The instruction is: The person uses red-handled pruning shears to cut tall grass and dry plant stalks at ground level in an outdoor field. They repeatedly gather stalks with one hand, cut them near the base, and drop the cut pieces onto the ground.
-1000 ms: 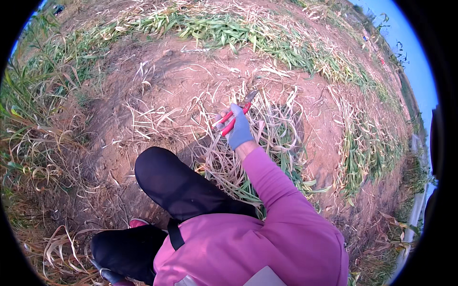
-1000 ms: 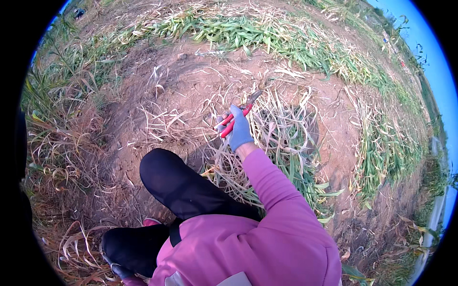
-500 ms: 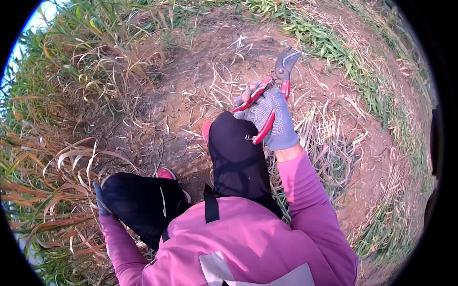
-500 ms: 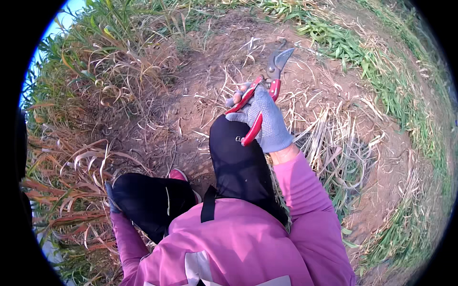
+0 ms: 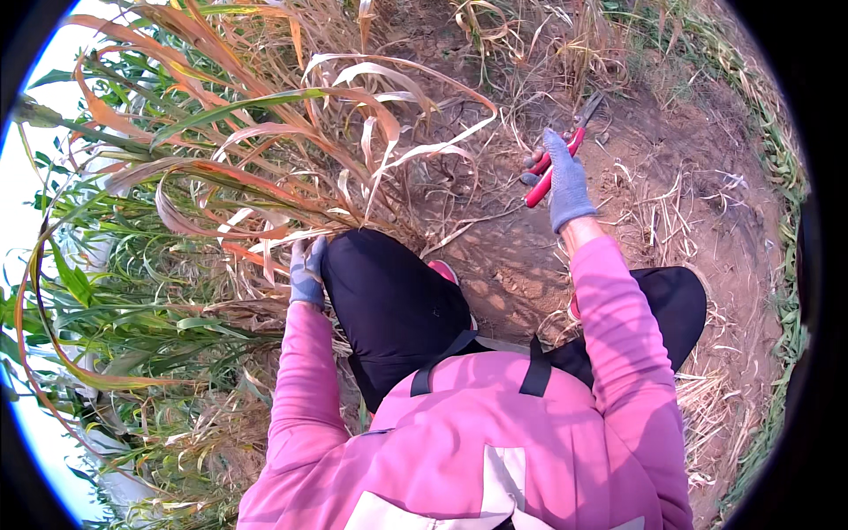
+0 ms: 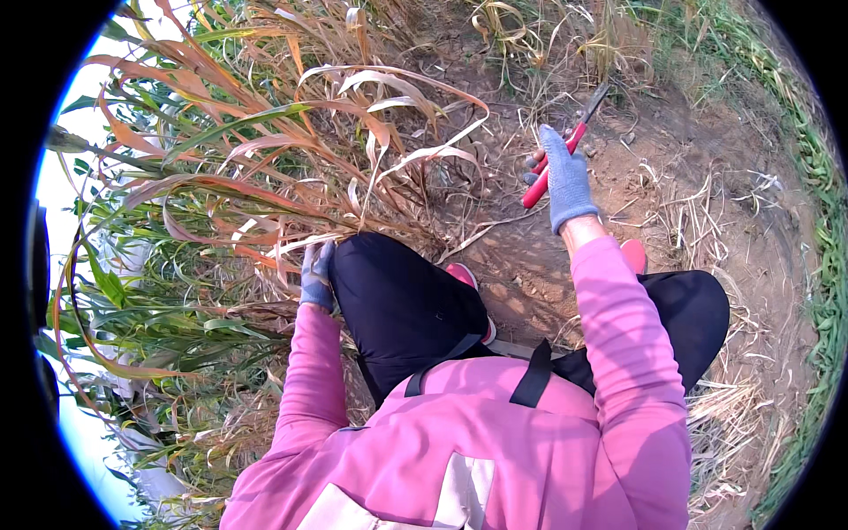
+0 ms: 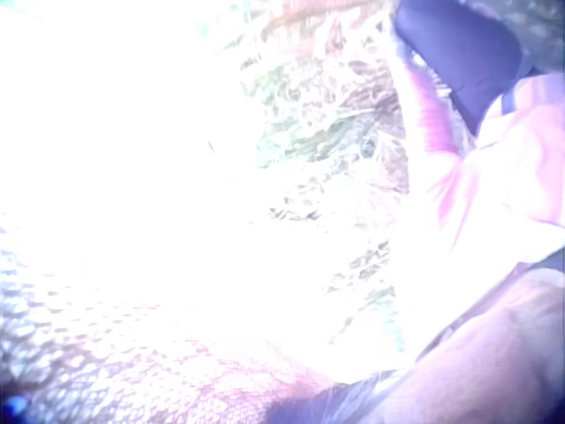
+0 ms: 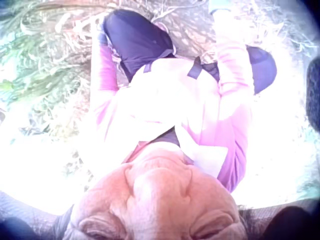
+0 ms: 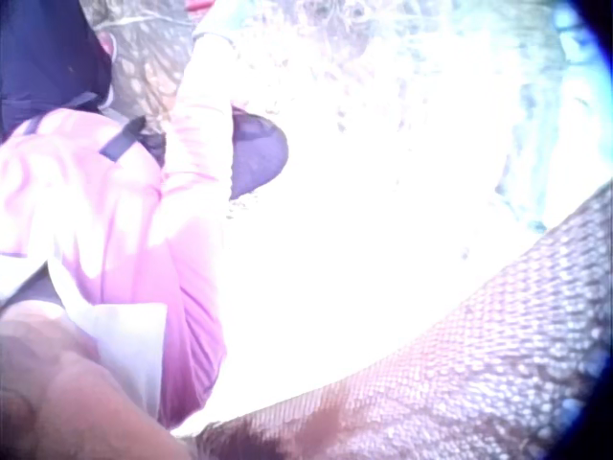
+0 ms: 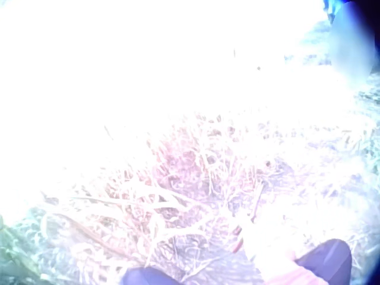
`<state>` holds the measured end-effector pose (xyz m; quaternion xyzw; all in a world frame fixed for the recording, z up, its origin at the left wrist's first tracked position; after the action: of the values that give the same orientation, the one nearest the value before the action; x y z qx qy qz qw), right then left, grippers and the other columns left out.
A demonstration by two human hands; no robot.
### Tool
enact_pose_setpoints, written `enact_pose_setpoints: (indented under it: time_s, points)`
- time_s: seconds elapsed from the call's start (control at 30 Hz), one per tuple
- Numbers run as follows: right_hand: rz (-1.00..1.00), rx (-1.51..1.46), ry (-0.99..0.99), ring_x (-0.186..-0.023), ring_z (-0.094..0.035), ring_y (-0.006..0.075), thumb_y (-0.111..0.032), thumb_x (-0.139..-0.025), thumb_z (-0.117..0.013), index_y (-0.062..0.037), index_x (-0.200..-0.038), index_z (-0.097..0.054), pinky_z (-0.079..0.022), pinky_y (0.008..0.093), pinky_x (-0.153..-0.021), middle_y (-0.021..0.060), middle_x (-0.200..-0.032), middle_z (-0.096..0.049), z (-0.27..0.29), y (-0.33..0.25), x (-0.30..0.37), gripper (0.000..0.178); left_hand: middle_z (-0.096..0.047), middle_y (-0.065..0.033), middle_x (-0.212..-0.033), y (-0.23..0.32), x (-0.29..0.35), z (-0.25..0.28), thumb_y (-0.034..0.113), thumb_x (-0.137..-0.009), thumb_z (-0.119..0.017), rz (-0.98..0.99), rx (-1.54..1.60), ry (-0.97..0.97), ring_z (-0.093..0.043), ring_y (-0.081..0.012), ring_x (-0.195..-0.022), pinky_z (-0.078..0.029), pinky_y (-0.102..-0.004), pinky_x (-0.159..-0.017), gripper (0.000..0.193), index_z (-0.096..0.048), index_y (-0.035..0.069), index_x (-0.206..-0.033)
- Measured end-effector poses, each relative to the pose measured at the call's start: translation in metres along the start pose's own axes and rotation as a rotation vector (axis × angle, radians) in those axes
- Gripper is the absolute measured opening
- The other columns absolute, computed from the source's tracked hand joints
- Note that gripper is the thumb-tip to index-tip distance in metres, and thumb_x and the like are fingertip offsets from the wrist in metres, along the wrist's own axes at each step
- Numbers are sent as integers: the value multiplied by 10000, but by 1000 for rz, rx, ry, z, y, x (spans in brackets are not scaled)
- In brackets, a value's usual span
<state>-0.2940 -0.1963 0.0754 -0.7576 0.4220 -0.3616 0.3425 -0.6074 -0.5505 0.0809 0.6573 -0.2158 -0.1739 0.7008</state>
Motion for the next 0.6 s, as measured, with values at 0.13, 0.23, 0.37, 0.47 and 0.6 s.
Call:
enact_pose_setpoints:
  time_s: [0.13,0.23,0.37,0.47,0.6]
  points:
    - [-110,38,89,-613,-566,126,-426,-802,-690,-56,-969,-532,-506,275,-487,23,-725,-534,15,44,-18,436,-617,-120,-1127,49,-18,-39,201,-776,-736,60,-428,-129,-588,-231,-1005,-452,-342,-903,685,-400,18,-1344]
    - [-115,166,108,-608,-558,126,-430,-798,-693,-49,-980,-518,-493,281,-493,16,-711,-529,19,63,-32,457,-634,-144,-1046,59,-42,-98,403,-698,-771,-75,-949,-364,-602,-215,-925,-468,-321,-807,667,-573,-76,-1118]
    - [-193,297,51,-617,-558,129,-437,-812,-682,-70,-1004,-525,-511,279,-511,27,-741,-545,-9,72,-29,443,-550,-193,-1236,57,-79,-138,432,-671,-800,-216,-864,-97,-553,-254,-1092,-412,-327,-933,969,-328,-41,-1373]
    - [-95,545,-12,-656,-553,162,-472,-792,-672,-25,-998,-522,-468,296,-623,60,-765,-570,14,119,-60,514,-572,-187,-1206,52,-109,-164,374,-709,-791,-200,-616,127,-558,-267,-1086,-409,-322,-930,894,-340,-40,-1360]
    - [-230,1120,-242,-857,-620,281,-491,-754,-665,16,-1060,-530,-466,348,-781,173,-933,-623,-4,121,-25,607,-619,-177,-1098,42,-159,-144,328,-788,-718,-229,-473,182,-594,-252,-963,-448,-338,-842,616,-495,-44,-1225]
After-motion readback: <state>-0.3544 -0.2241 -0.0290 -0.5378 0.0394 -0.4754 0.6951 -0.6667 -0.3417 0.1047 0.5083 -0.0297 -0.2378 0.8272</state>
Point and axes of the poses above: each hand's wrist, its own x-axis away from the middle knuckle, its own z-axis out of the back of the hand, y = z × x, the point moved 5 cm from there along -x, towards the middle knuckle
